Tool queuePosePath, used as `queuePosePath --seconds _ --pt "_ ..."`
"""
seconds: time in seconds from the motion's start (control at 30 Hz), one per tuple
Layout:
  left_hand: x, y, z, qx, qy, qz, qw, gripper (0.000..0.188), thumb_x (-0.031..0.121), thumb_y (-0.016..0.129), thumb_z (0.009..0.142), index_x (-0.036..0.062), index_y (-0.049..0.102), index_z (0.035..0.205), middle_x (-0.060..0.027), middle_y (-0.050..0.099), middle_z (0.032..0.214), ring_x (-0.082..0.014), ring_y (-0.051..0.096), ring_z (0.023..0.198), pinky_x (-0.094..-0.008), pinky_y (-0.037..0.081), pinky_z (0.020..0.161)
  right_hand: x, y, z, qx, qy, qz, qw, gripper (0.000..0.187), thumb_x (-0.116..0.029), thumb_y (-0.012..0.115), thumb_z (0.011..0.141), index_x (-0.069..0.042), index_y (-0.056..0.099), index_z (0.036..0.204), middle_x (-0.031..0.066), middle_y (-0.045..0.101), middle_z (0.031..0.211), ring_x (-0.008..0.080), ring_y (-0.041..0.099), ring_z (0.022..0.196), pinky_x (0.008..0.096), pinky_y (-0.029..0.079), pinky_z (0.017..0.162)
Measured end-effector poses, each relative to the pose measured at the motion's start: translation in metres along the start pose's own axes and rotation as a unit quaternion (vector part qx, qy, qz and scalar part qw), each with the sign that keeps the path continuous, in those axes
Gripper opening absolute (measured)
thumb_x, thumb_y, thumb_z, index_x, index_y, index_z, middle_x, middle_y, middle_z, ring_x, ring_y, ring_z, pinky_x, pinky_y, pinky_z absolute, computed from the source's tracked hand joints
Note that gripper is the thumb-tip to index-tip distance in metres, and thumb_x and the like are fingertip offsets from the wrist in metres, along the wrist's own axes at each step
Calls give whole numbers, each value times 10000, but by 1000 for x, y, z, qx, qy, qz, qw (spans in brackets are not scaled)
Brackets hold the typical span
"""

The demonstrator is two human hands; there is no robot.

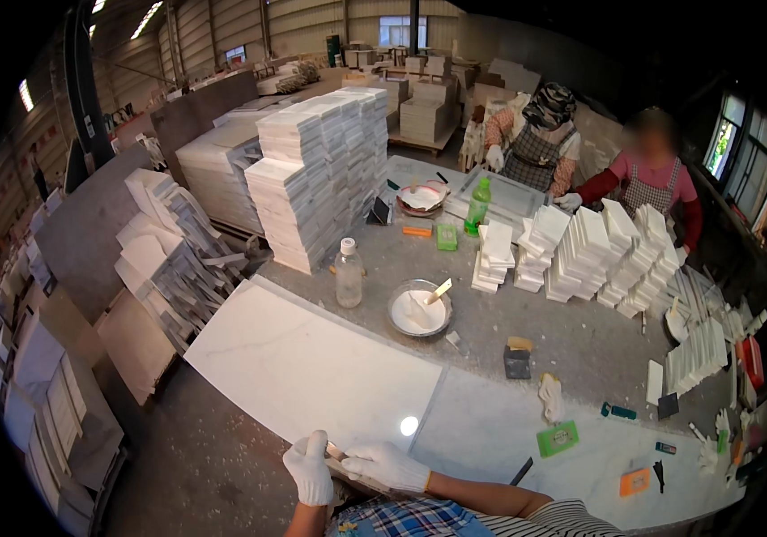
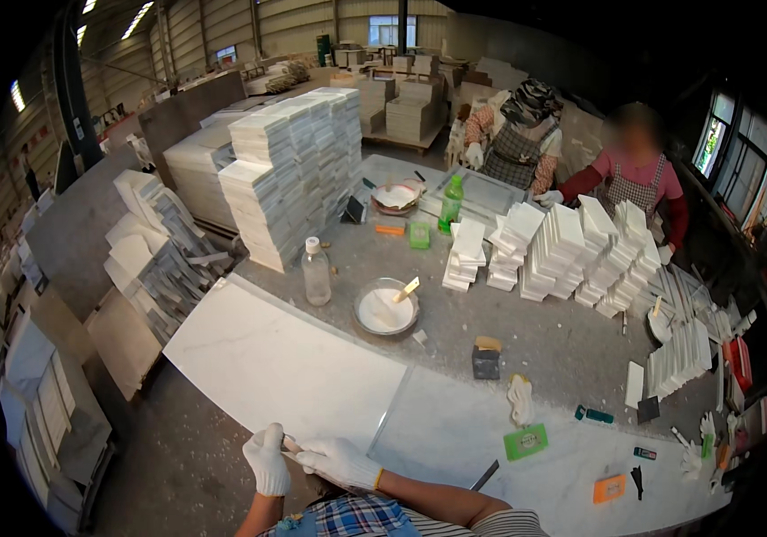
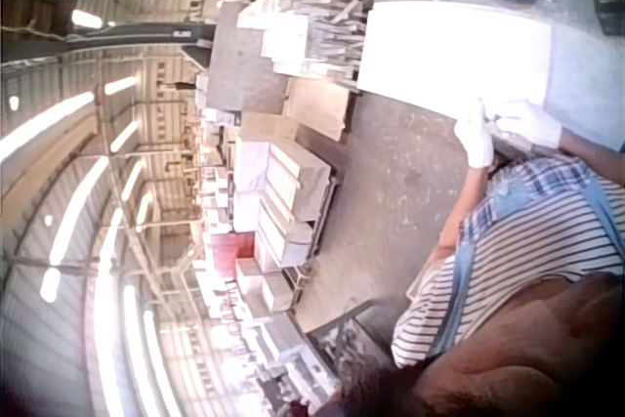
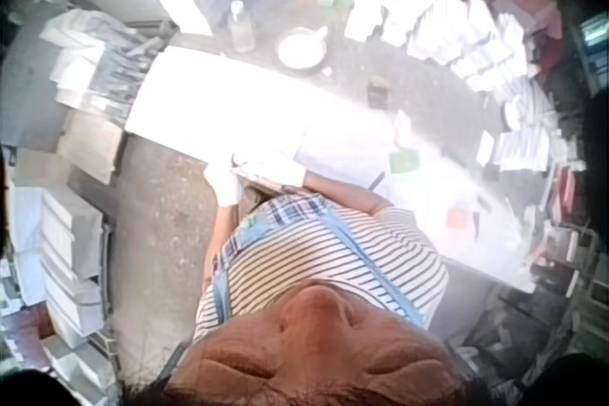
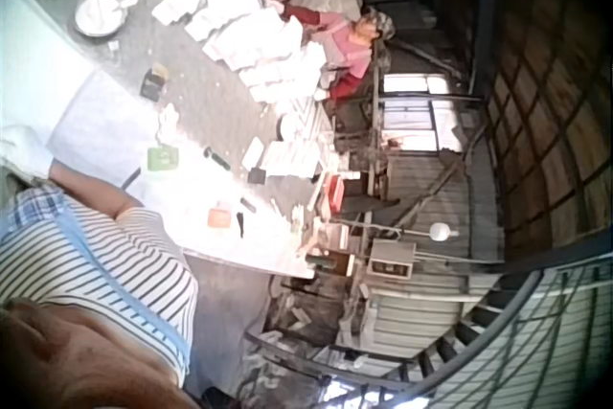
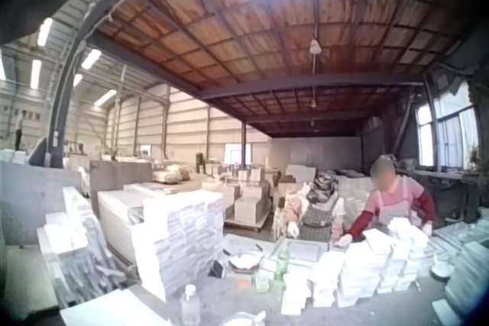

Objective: The person applies a white paste into a crack on a large white rectangular slab using a small metal spatula. They repeatedly scoop the paste from a metal bowl and spread it along the seam, smoothing the surface with the tool.

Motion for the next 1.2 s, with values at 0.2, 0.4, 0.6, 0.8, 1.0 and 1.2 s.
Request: queuePosePath --seconds 0.2,0.4,0.6,0.8,1.0,1.2 --pt "-5 -20 18 33 66 -20 997 449 297 598 1054 -46 732 798 -120 751 791 -199 678 702 -345 524 674 21 2 3 59 3 49 997 356 -360 595 1094 -37 722 1015 20 670 847 118 590 800 283 485 755" --pt "17 7 -9 -240 -61 23 969 526 372 526 1108 -74 665 1350 -173 749 1219 -202 721 975 -325 594 795 7 7 7 86 -100 47 990 331 -335 536 1143 -50 698 1105 -4 629 855 86 561 774 254 472 709" --pt "27 14 -15 -290 -85 47 952 718 488 373 1151 -147 579 1417 -246 703 1333 -230 724 1023 -329 602 863 12 8 5 -14 -34 129 991 326 -313 533 1147 -30 684 1091 19 651 845 109 562 724 261 477 663" --pt "8 10 -3 -249 -36 0 968 839 593 318 1148 -162 600 1382 -267 730 1245 -321 722 1137 -402 583 998 6 5 -1 -25 13 138 990 338 -298 537 1138 3 689 1170 33 695 886 90 576 733 244 497 660" --pt "8 -3 32 -42 -92 -103 989 853 603 237 1154 -142 614 1331 -249 746 1142 -325 739 994 -434 598 861 14 -6 -20 -40 80 53 995 337 -283 555 1112 9 716 1157 40 739 913 73 593 753 238 521 717" --pt "-30 -49 71 254 11 19 967 604 441 517 1111 -59 620 1435 -231 686 1387 -316 670 1237 -405 519 1048 65 -56 -32 122 44 -151 980 308 -267 575 1074 -4 720 1142 176 722 995 310 675 913 389 536 865"
Point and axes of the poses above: each hand's wrist, its own z-axis towards the middle knuckle, its own y-axis out of the palm, x = y × z, the point moved 1 cm from there along z, towards the middle knuckle
